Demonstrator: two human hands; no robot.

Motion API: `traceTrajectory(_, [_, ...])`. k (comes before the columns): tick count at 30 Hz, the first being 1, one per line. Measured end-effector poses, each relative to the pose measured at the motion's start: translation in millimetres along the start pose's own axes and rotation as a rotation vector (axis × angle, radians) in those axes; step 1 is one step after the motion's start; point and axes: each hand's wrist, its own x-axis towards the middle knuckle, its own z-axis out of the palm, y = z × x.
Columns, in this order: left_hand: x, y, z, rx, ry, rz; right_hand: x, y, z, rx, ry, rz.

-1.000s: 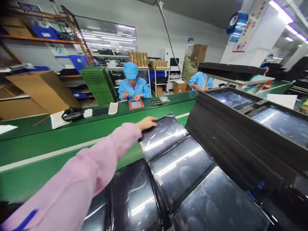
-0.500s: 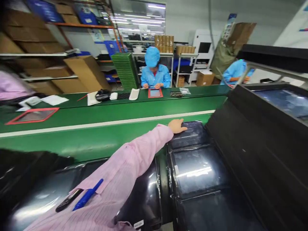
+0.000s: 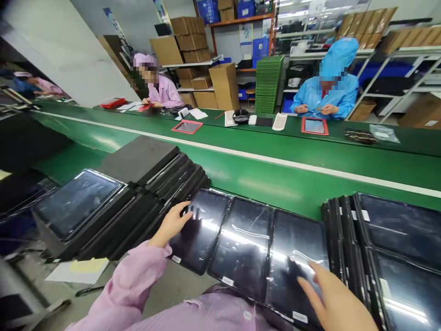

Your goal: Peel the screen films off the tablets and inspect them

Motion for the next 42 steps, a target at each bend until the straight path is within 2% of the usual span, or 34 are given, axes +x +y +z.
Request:
traceTrajectory(1, [-5.8,-20.0,-6.5,-0.017,0.003,-0.042,24.9,-25.9,4.2,0.027,-0.071,-0.115])
traceTrajectory(3, [-16.6,-48.9,-10.1,-0.063,-0.032,-0.091,78.5,-80.2,16.5,0.035,-0.169,-0.235])
traceTrajectory(6, [-24.7,-71.2,-3.3,-0.262,-0.153,-0.145,153.2,-146.1,45.8,-0.025,-0.16,-0.231])
traceTrajectory(9, [-23.2,-79.8,2.5,-0.598,-0.252,-0.222,203.3,-176.9,78.0,-0.046,-0.177,-0.188])
traceTrajectory(12, [-20.5,-84.0,3.5,-0.781,-0.301,-0.275,226.9,-183.5,99.3,-0.035,-0.217,-0.196])
traceTrajectory(15, [-21.7,-88.6,5.8,-0.858,-0.33,-0.293,224.2,-188.5,107.5,-0.043,-0.184,-0.187])
traceTrajectory(17, [-23.6,-93.2,9.4,-0.867,-0.329,-0.291,202.3,-199.8,107.7,-0.062,-0.148,-0.225])
traceTrajectory(18, [-24.4,-96.1,11.5,-0.861,-0.317,-0.281,184.8,-208.5,106.3,-0.069,-0.15,-0.296])
traceTrajectory(20, [-25.6,-103.1,15.0,-0.844,-0.257,-0.236,140.7,-229.7,99.8,-0.035,-0.218,-0.57])
traceTrajectory(22, [-26.5,-110.5,16.1,-0.816,-0.227,-0.168,96.7,-248.0,89.1,0.177,-0.402,-0.932])
traceTrajectory(23, [-26.9,-113.8,15.5,-0.798,-0.239,-0.136,79.6,-252.7,83.0,0.377,-0.439,-1.04])
traceTrajectory(25, [-27.6,-118.3,12.3,-0.757,-0.306,-0.107,60.0,-248.8,73.4,0.735,-0.389,-0.946])
traceTrajectory(26, [-27.4,-118.8,10.4,-0.742,-0.34,-0.11,56.9,-240.5,71.3,0.799,-0.307,-0.82])
traceTrajectory(27, [-26.5,-117.8,8.7,-0.736,-0.354,-0.118,56.7,-229.3,71.6,0.761,-0.209,-0.695])
traceTrajectory(28, [-24.5,-115.2,7.6,-0.741,-0.348,-0.128,57.9,-216.8,74.4,0.647,-0.12,-0.611])
traceTrajectory(29, [-21.1,-110.9,7.3,-0.755,-0.329,-0.138,59.1,-204.9,79.0,0.492,-0.058,-0.59])
traceTrajectory(31, [-9.7,-97.8,9.9,-0.797,-0.26,-0.159,58.9,-187.8,90.8,0.237,-0.065,-0.724])
traceTrajectory(33, [7.6,-81.3,15.5,-0.821,-0.164,-0.186,55.9,-183.5,99.7,0.15,-0.153,-0.91])
traceTrajectory(35, [27.7,-66.3,22.1,-0.824,-0.107,-0.21,55.7,-188.8,102.1,0.091,-0.156,-0.973])
traceTrajectory(36, [37.3,-60.8,24.8,-0.842,-0.116,-0.225,58.5,-192.8,101.3,0.034,-0.116,-0.965])
traceTrajectory(39, [58.5,-54.5,29.5,-0.957,-0.269,-0.277,82.5,-201.3,98.7,-0.167,-0.004,-0.933])
traceTrajectory(40, [62.0,-55.0,29.9,-1.003,-0.308,-0.298,95.4,-201.7,99.8,-0.182,0.009,-0.94])
traceTrajectory(42, [64.6,-57.4,30.0,-1.08,-0.329,-0.332,125.8,-199.2,105.9,-0.073,-0.016,-0.935])
